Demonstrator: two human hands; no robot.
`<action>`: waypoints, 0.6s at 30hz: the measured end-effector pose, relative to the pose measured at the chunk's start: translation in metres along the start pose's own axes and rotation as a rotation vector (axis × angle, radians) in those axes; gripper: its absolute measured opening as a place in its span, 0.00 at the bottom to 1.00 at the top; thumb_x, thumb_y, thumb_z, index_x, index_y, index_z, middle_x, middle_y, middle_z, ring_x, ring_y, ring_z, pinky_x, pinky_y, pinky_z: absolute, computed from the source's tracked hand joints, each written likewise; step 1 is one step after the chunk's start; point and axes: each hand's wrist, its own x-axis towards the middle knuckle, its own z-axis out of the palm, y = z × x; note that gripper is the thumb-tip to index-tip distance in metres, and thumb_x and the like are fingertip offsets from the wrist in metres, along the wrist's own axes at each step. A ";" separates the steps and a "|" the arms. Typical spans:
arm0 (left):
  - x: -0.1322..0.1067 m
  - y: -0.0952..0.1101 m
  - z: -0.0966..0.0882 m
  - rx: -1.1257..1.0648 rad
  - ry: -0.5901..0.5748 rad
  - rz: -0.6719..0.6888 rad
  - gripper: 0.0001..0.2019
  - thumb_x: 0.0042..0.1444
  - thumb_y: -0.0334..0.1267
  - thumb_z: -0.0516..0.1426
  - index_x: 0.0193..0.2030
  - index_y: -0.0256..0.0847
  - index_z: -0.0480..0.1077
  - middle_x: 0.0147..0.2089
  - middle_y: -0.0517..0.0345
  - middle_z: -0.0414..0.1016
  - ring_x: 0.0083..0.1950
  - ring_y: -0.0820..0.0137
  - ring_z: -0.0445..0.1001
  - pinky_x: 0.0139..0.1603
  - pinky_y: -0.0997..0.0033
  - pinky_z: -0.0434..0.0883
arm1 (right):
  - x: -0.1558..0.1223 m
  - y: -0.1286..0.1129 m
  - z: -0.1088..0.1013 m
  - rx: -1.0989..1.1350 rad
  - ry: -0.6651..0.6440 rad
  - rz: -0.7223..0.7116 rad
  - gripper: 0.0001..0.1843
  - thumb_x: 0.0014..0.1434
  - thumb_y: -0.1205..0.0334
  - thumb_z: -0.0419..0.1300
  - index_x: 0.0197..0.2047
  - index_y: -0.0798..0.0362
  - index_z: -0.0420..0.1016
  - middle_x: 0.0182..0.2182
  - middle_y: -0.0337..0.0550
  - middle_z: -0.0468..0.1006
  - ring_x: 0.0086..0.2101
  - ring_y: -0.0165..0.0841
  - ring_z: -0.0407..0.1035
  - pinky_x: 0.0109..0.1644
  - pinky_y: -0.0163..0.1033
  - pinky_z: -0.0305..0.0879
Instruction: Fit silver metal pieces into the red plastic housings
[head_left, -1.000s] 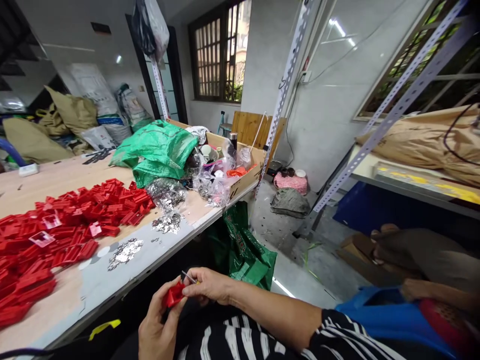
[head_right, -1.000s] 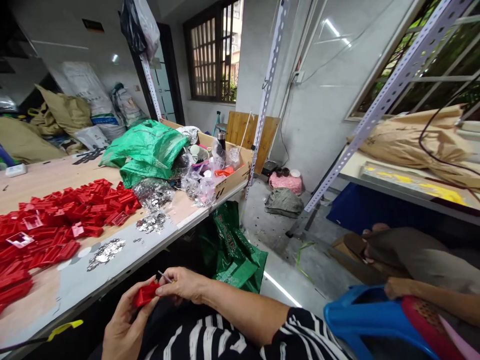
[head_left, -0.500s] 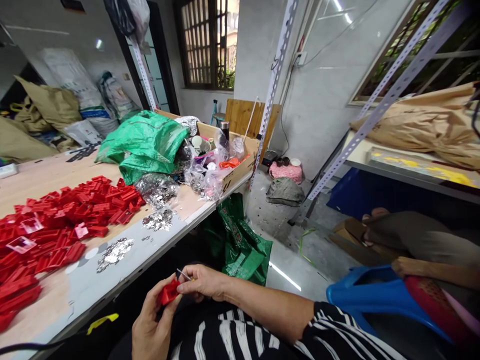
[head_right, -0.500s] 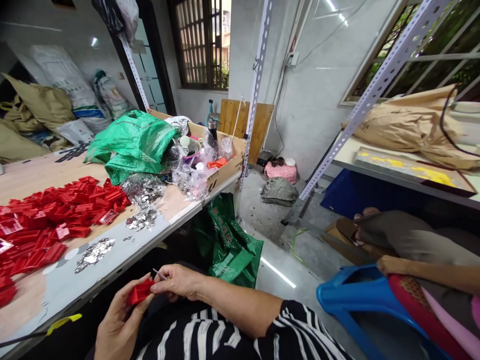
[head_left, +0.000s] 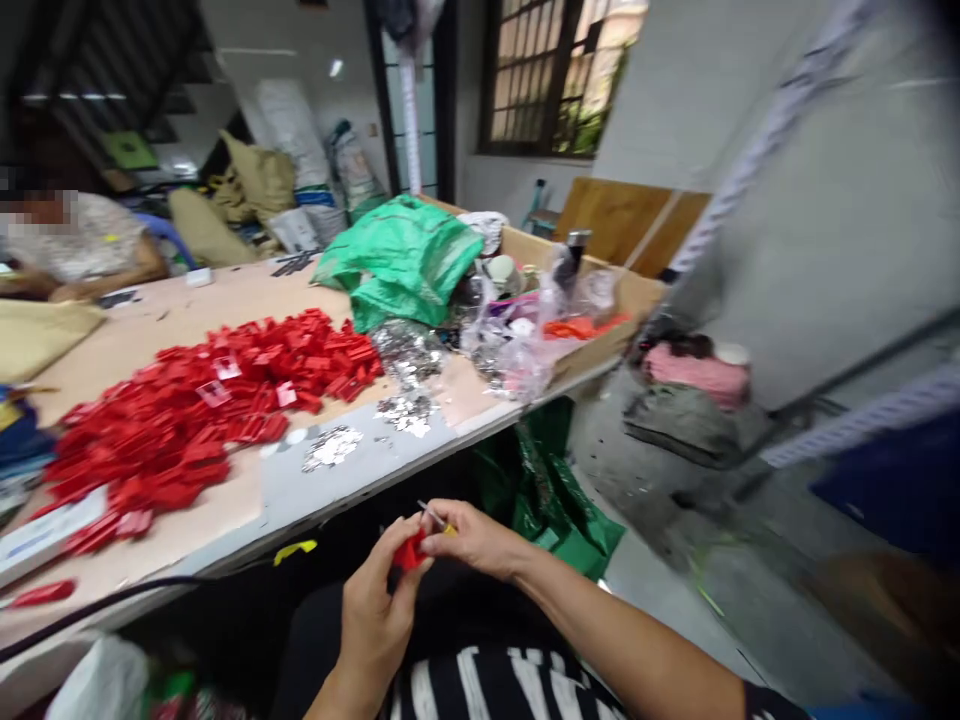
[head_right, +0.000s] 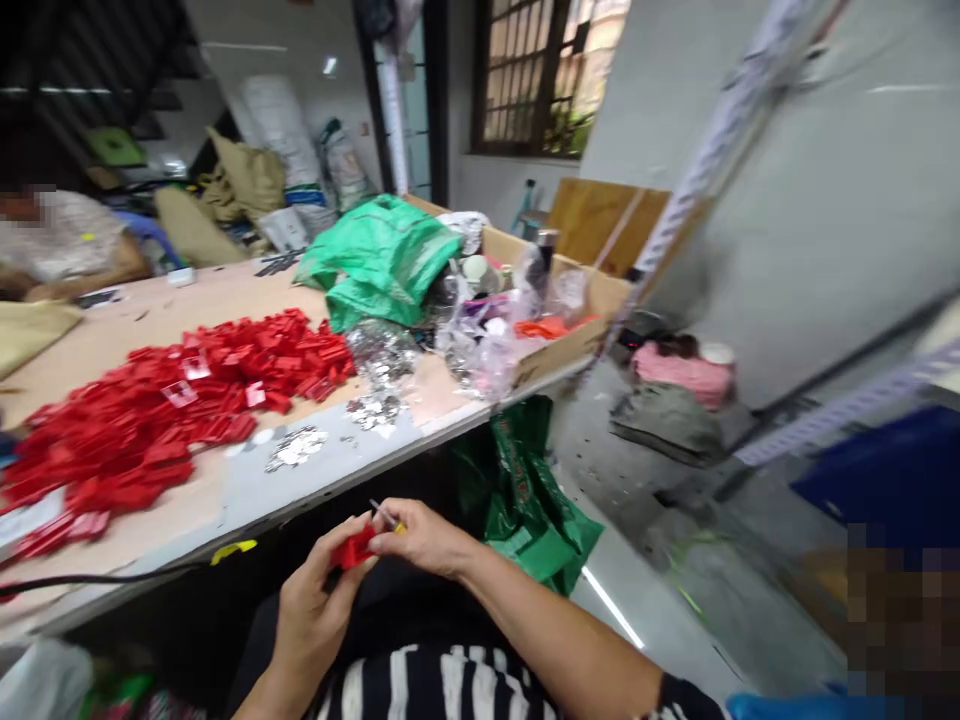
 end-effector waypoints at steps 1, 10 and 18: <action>0.004 0.001 -0.001 -0.019 0.018 -0.004 0.14 0.55 0.36 0.59 0.50 0.47 0.71 0.50 0.54 0.78 0.53 0.61 0.75 0.56 0.61 0.72 | 0.007 -0.004 -0.001 -0.042 -0.013 -0.033 0.23 0.48 0.46 0.68 0.30 0.55 0.64 0.25 0.32 0.62 0.26 0.25 0.53 0.29 0.32 0.48; 0.032 -0.006 -0.023 -0.275 0.266 -0.162 0.16 0.55 0.38 0.60 0.50 0.42 0.69 0.52 0.50 0.75 0.53 0.61 0.75 0.56 0.60 0.72 | 0.064 -0.036 0.006 -0.233 -0.159 0.014 0.24 0.57 0.40 0.58 0.34 0.55 0.69 0.24 0.34 0.61 0.22 0.25 0.49 0.25 0.34 0.44; 0.038 -0.016 -0.035 -0.197 0.292 -0.108 0.15 0.56 0.35 0.60 0.51 0.44 0.69 0.52 0.51 0.76 0.53 0.63 0.74 0.56 0.60 0.71 | 0.092 -0.034 0.009 -0.301 -0.203 -0.005 0.21 0.56 0.43 0.61 0.33 0.55 0.70 0.26 0.38 0.66 0.27 0.29 0.57 0.32 0.35 0.52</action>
